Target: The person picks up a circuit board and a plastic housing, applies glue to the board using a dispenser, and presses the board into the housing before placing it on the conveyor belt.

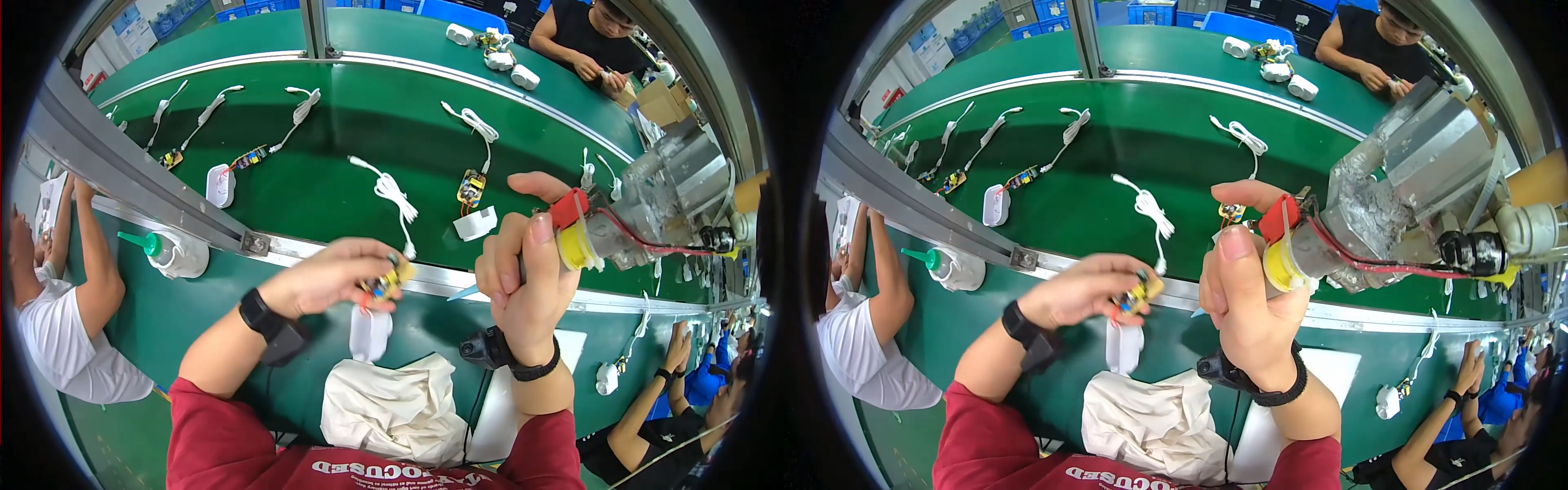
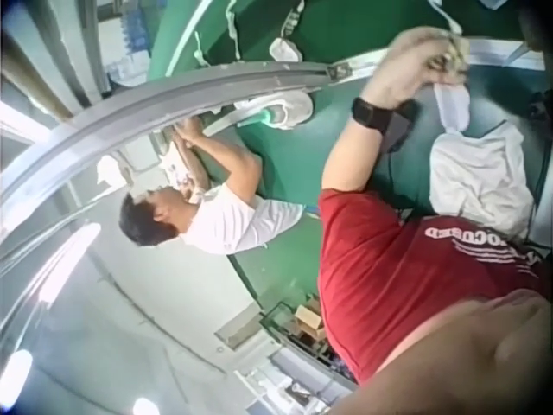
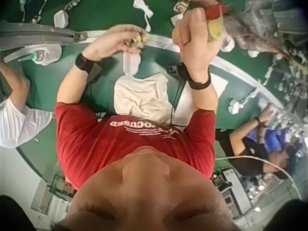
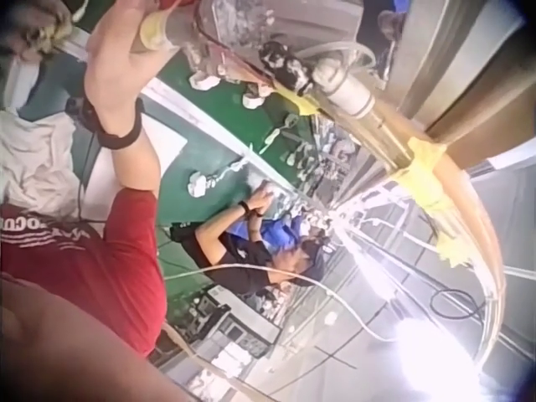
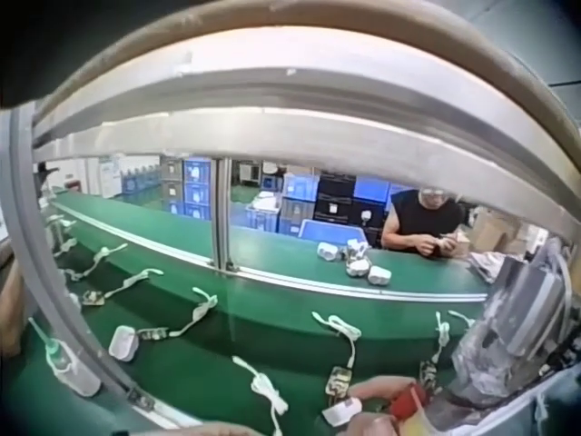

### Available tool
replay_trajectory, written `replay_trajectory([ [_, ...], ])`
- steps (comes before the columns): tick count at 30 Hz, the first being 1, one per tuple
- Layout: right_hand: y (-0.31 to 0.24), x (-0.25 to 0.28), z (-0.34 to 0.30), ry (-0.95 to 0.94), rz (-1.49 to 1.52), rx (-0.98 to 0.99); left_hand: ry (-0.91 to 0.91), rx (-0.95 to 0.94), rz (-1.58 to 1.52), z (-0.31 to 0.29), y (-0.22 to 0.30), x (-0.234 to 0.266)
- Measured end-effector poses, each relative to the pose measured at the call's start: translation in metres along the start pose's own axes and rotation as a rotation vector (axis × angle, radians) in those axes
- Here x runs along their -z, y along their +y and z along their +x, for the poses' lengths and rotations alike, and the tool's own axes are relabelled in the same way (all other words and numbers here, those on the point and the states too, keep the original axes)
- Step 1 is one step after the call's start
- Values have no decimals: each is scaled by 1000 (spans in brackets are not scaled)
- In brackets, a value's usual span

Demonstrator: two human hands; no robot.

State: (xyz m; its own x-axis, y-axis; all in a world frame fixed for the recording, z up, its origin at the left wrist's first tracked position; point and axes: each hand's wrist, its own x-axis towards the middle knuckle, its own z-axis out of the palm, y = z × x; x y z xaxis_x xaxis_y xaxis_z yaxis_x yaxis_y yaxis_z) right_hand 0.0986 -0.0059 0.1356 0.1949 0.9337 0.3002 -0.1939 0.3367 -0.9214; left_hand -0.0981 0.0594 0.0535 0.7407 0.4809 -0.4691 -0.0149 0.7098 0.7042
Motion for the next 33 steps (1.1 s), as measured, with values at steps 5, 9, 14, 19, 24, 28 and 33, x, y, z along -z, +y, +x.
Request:
replay_trajectory([
  [5,3,-1,3,22,21,35,-91,-180,150,12,-40,-31],
  [9,2,0,2,2,24,28,-152,-306,195,13,-53,-34],
  [14,0,-1,-3,-8,21,9,-191,-352,155,10,-56,-39],
  [19,-3,2,-5,-47,91,18,-176,-371,155,7,-55,-45],
  [24,-5,4,-8,-49,198,28,-243,-376,130,10,-60,-44],
  [28,-7,3,-9,-43,176,29,-272,-376,108,9,-58,-47],
  [33,-10,2,-8,-50,168,24,-283,-368,101,7,-55,-49],
])
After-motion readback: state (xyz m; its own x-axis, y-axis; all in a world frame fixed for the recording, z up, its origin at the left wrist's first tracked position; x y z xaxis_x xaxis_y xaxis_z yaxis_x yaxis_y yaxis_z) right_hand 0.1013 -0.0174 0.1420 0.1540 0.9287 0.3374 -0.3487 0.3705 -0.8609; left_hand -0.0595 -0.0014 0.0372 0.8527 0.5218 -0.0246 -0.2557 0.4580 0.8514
